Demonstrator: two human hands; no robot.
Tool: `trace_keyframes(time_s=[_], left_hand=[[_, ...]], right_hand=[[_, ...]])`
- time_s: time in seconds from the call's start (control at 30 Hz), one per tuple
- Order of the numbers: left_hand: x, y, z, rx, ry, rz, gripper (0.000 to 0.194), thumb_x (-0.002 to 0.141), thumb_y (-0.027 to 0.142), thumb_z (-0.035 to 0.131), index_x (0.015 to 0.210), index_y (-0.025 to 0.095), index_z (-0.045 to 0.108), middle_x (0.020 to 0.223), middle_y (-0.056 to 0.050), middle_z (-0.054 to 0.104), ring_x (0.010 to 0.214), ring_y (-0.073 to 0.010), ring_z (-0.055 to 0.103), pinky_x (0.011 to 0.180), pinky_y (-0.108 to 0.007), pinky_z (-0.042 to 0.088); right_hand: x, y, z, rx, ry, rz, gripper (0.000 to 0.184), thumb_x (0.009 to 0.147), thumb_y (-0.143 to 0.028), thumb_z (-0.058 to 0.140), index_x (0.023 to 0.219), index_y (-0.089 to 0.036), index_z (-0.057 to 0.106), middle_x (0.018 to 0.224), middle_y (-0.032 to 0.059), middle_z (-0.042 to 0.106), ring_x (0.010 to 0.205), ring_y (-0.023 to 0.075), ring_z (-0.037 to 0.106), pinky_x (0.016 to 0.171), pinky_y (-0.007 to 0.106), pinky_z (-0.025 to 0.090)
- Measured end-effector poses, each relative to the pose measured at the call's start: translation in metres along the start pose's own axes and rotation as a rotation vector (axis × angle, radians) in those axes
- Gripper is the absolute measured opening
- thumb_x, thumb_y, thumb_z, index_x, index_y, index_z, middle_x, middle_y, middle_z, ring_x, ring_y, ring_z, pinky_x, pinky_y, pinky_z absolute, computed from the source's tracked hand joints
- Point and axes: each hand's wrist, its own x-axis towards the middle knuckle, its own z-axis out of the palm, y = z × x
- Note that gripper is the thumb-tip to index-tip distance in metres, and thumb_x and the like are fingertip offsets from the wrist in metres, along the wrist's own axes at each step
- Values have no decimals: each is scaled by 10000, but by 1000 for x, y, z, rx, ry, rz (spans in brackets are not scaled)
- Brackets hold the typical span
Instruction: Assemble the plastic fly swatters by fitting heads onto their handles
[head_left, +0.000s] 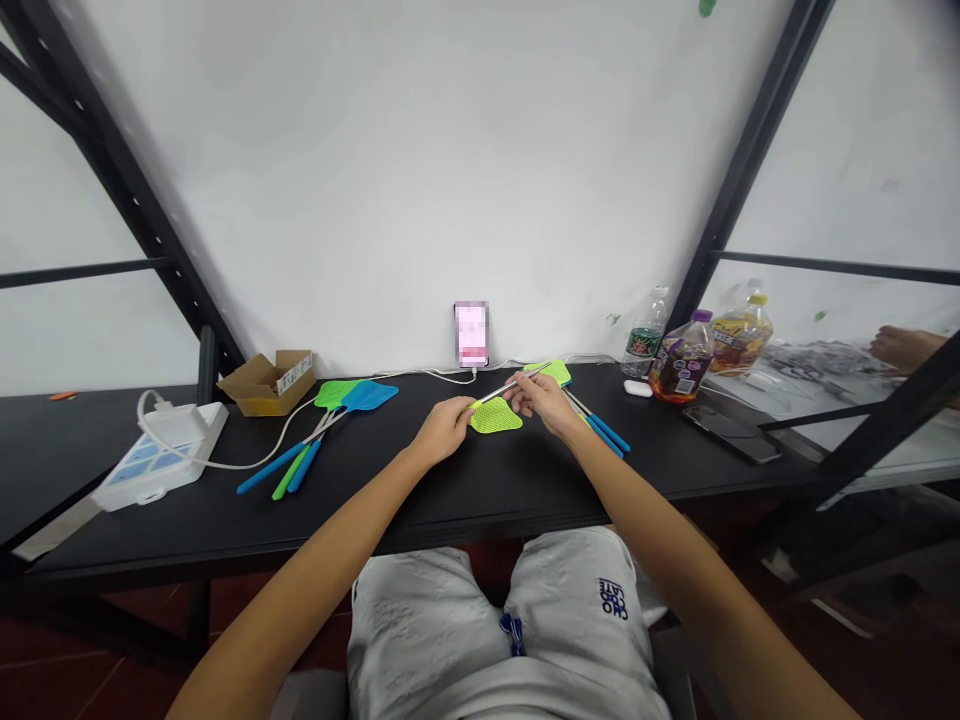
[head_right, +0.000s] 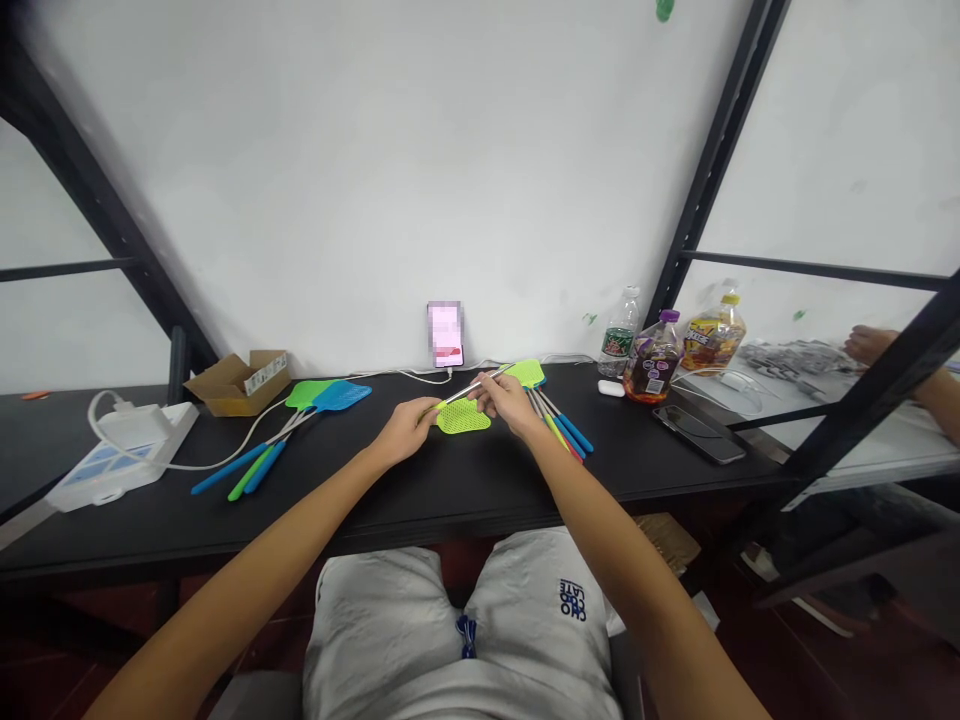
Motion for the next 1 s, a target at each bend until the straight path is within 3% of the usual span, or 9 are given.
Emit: trace_keyframes(time_s=[0.17,0.27,0.4,0.5,0.6,0.7,0.8,0.93,1.0], left_hand=[[-1,5,1,-5,11,36,258,956,240,406,1024,171,645,953,-73,682,858,-180,614,786,-287,445],[-1,6,1,21,20,35,232,958,264,413,983,178,628,943,-69,675,857,-180,609,779,-286,434],[1,1,-1,89,69,-77,238,965,339,411,897,189,583,806,-41,642,748,-173,585,681,-275,402],[1,-2,-4,116,92,-167,270,969,397,402,890,201,570,732,-18,623,681,-167,567,641,-269,376],[1,-3,-7,131,94,-206,290,980,406,378,958,218,598,701,-7,624,646,-162,563,637,-266,370],[2,-4,-7,162,92,-219,280,981,373,380,1033,228,614,776,-27,662,685,-169,589,650,-269,378],[3,-8,-6,216,91,-270,253,968,334,402,1029,211,614,862,-61,682,768,-193,612,664,-278,388],[3,-13,-9,228,100,-276,274,969,359,392,1025,224,624,929,-64,692,843,-203,620,686,-279,395],[3,-14,-12,220,104,-261,278,965,372,396,1009,237,636,924,-53,694,860,-201,619,691,-274,392]], right_hand=[[-3,8,10,-73,-201,81,474,824,-595,611,964,-143,649,921,114,721,561,118,605,405,193,330],[-4,13,14,-259,-263,53,497,847,-611,563,981,-141,653,954,118,714,652,147,631,479,223,402],[-6,16,18,-832,-11,-88,529,803,-637,605,967,-136,654,963,131,691,881,221,640,766,321,490],[-10,15,26,-1270,173,17,673,740,-712,616,1018,-101,651,1066,212,644,1056,326,594,901,411,449],[-10,12,37,-1470,170,170,847,634,-753,678,1107,-52,632,1152,281,596,1136,404,549,939,470,420],[-5,7,39,-1451,85,306,898,555,-717,761,1148,-58,617,1153,280,610,1123,404,574,905,455,446],[1,6,29,-1324,-3,393,803,516,-622,836,1092,-97,645,1099,234,660,1041,367,632,829,397,484],[9,14,7,-943,-40,232,444,673,-461,793,967,-148,682,978,115,706,891,247,672,722,286,502],[12,17,-4,-762,95,151,321,788,-396,687,995,-152,665,957,84,697,767,188,655,636,258,498]])
